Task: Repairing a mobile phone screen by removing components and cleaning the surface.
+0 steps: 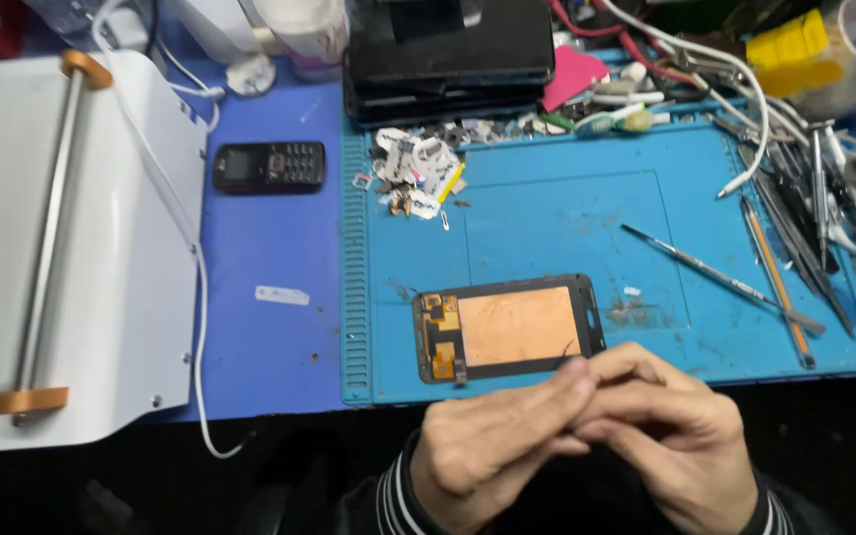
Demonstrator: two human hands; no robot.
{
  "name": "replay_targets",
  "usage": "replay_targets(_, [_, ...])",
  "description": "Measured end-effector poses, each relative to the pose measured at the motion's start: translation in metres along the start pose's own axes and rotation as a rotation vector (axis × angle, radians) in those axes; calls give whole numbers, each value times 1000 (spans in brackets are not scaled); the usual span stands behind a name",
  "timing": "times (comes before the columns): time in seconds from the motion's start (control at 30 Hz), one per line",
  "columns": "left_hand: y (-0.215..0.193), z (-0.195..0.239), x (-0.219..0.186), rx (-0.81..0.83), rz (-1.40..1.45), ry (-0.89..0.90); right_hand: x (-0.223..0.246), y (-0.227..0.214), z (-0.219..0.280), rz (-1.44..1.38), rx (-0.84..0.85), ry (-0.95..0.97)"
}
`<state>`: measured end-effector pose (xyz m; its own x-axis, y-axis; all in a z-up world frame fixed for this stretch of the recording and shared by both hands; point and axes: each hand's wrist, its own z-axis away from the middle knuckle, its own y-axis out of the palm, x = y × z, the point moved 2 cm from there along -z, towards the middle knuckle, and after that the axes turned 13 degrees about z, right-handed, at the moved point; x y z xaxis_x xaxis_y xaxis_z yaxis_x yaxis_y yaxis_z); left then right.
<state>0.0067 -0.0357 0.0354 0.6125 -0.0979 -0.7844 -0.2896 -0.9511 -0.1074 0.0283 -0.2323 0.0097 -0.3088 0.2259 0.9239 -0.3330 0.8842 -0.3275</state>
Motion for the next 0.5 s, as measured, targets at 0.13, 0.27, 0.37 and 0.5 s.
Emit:
replay_targets(0.13, [-5,-1,-2,-115,-70,-44,9,-2,1,78,-70,132])
replay_targets(0.27, [-5,-5,-4,-206,-306,121,4,5,6,11,-101,305])
replay_targets(0.37, [-2,-3,-7,-157,-476,169,6,5,0,15,-58,291])
replay_targets(0.5, [10,0,-3,-118,-666,177,6,7,2,85,-82,240])
